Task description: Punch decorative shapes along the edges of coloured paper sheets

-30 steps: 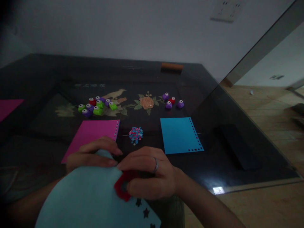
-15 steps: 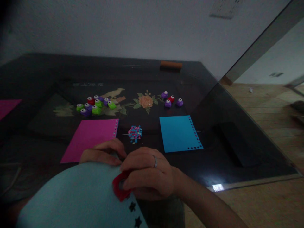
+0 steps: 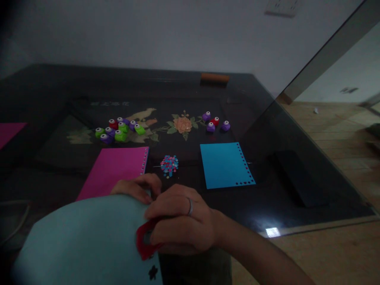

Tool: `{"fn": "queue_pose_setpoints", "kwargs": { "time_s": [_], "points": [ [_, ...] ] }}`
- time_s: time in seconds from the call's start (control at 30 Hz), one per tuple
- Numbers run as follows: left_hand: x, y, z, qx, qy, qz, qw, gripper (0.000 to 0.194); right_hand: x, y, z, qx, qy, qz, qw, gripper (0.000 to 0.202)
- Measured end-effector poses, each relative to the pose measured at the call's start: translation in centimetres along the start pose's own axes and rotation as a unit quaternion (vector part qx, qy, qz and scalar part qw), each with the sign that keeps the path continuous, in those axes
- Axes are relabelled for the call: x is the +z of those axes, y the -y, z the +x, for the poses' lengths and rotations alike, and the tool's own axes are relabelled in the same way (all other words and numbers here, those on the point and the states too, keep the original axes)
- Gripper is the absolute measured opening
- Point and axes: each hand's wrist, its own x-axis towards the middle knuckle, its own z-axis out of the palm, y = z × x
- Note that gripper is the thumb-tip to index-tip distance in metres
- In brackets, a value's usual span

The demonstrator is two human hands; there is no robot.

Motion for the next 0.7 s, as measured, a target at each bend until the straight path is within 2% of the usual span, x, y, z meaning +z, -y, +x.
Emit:
{"fn": "queue_pose_setpoints", "kwargs": {
  "time_s": [0.13, 0.4, 0.53, 0.6, 0.7],
  "points": [
    [0.0, -0.2, 0.5, 0.026, -0.016, 0.03, 0.999, 0.027, 0.0, 0.2, 0.0, 0.007, 0.001, -0.01, 1.0, 0.015],
    [0.9, -1.1, 0.6, 0.023, -0.067, 0.081, 0.994, 0.03, -0.4, 0.4, -0.2, 0.018, 0.024, -0.012, 0.999, 0.008],
    [0.9, -1.4, 0.9, 0.024, -0.061, 0.086, 0.994, 0.031, 0.0, 0.4, -0.3, 0.034, 0.006, -0.005, 0.999, 0.006],
    [0.9, -1.3, 0.9, 0.023, -0.046, 0.084, 0.995, 0.031, 0.4, 0.3, -0.4, 0.02, -0.013, -0.002, 1.0, 0.01],
    [1.1, -1.0, 0.7, 0.03, -0.052, 0.087, 0.994, 0.03, 0.8, 0.2, -0.4, 0.01, -0.04, 0.008, 0.999, 0.017]
  ]
}}
